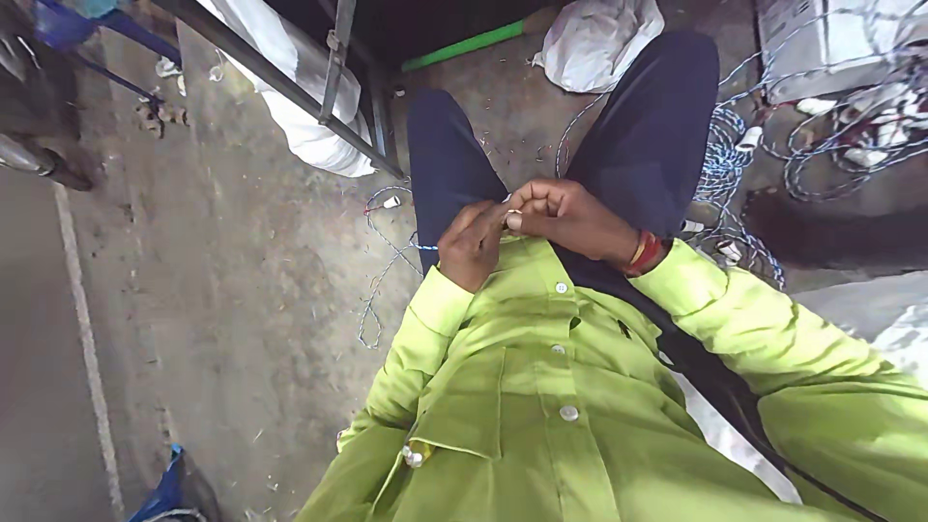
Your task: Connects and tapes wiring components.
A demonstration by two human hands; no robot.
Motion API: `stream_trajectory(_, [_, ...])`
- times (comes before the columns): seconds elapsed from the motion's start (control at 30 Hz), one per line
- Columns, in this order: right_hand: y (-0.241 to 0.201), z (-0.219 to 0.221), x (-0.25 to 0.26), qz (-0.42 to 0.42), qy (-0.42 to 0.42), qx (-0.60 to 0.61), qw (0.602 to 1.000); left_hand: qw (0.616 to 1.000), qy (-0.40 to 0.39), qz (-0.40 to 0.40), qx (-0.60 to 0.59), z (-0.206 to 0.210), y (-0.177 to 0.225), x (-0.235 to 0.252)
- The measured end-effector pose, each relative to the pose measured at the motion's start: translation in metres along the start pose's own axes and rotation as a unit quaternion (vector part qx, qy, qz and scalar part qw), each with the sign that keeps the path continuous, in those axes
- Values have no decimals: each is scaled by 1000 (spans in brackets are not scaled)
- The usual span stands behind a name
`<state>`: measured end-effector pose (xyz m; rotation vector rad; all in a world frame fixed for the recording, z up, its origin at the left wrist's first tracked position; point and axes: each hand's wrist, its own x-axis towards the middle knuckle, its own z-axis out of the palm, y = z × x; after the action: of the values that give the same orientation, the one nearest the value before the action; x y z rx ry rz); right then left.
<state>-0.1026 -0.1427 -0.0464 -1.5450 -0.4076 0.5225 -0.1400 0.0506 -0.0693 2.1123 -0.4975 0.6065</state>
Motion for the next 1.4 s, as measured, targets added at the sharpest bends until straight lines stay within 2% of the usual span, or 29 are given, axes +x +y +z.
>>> stream_trajectory(0.07, [0, -2, 0, -24, 4, -59, 998, 1000, 2, -4, -17, 0, 1, -2])
stream_trajectory(0.17, [-15, -18, 4, 5, -6, 5, 1000, 997, 16, -31, -72, -6, 2, 1])
stream_trajectory(0.27, [-29, -62, 28, 45, 96, 95, 990, 979, 76, -111, -154, -19, -1, 5])
stream_trajectory(0.33, [-27, -92, 52, 50, 158, 6, 986, 951, 111, -194, -212, -27, -4, 12])
stream_trajectory(0.37, [-21, -102, 61, 67, 148, -81, 983, 935, 121, -236, -235, -31, -6, 16])
stream_trajectory(0.4, [-12, -108, 68, 91, 111, -171, 975, 919, 124, -275, -254, -34, -8, 21])
stream_trajectory(0.47, [1, -107, 76, 119, -29, -319, 940, 892, 136, -329, -280, -35, -14, 34])
stream_trajectory(0.53, [15, -90, 78, 124, -180, -396, 892, 878, 143, -348, -296, -36, -19, 43])
stream_trajectory(0.57, [20, -79, 78, 137, -225, -423, 867, 874, 142, -352, -304, -36, -21, 46])
stream_trajectory(0.63, [23, -55, 74, 178, -256, -481, 820, 865, 128, -361, -325, -35, -24, 48])
stream_trajectory(0.7, [28, -39, 69, 199, -243, -523, 793, 856, 112, -378, -334, -32, -24, 48])
stream_trajectory(0.8, [26, -26, 64, 185, -256, -556, 769, 859, 77, -391, -321, -31, -17, 45])
stream_trajectory(0.9, [29, -29, 69, 151, -235, -545, 791, 862, 75, -369, -339, -34, -9, 41])
stream_trajectory(0.93, [26, -34, 71, 137, -199, -525, 816, 862, 75, -365, -345, -36, -6, 38])
stream_trajectory(1.0, [9, -45, 67, 101, -84, -431, 893, 860, 71, -354, -360, -37, 0, 33])
stream_trajectory(1.1, [-26, -41, 38, 87, 66, -207, 972, 853, 40, -334, -399, -41, 12, 27])
stream_trajectory(1.17, [-49, -28, 12, 78, 106, -91, 987, 853, 29, -311, -419, -42, 19, 30])
stream_trajectory(1.23, [-59, -20, -7, 64, 108, -5, 992, 873, 11, -271, -405, -45, 25, 34])
stream_trajectory(1.33, [-60, -12, -18, 55, 104, 76, 990, 913, -12, -187, -364, -47, 32, 35])
stream_trajectory(1.4, [-58, -8, -21, 31, 106, 89, 990, 920, -37, -152, -359, -43, 35, 36])
